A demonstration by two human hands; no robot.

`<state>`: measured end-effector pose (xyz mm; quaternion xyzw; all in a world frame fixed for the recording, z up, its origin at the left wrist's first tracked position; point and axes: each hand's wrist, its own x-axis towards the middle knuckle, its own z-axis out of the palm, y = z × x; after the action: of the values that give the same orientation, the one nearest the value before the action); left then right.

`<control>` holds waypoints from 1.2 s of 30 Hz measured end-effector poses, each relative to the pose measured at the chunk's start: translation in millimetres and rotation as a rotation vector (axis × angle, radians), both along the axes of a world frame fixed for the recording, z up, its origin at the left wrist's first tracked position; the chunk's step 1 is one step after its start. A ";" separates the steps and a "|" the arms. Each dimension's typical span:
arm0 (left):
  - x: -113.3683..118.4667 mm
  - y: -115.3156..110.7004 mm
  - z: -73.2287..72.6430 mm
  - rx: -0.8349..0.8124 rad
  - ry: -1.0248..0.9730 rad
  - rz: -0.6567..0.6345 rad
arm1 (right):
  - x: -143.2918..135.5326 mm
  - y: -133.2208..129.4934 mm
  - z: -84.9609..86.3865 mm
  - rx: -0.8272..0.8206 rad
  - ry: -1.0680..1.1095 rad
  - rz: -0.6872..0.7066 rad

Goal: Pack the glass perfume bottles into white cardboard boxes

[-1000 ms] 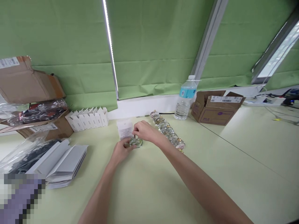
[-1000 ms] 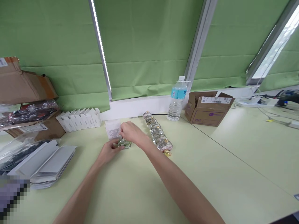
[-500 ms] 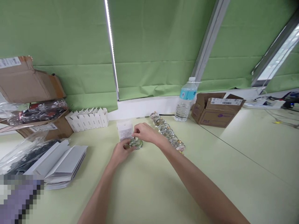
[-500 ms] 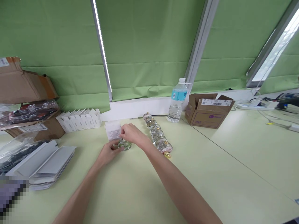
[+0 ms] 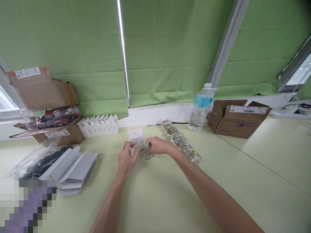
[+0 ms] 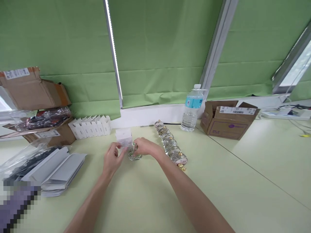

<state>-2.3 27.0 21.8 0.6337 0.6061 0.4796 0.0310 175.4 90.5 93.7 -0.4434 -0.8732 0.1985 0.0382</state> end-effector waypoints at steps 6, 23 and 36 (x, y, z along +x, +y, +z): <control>-21.0 7.6 17.8 0.221 0.013 0.057 | 0.1 1.0 -0.7 0.022 -0.013 -0.007; -17.9 12.4 20.7 0.022 -0.199 -0.216 | 28.6 -4.4 41.8 -0.019 0.303 0.092; -2.4 3.3 26.8 -0.082 -0.264 -0.378 | 26.0 -4.7 44.1 0.011 0.634 0.054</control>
<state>-4.7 30.3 48.6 0.6659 0.4864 0.5189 0.2250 201.4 85.8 137.8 -0.3359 -0.8304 0.3231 0.3054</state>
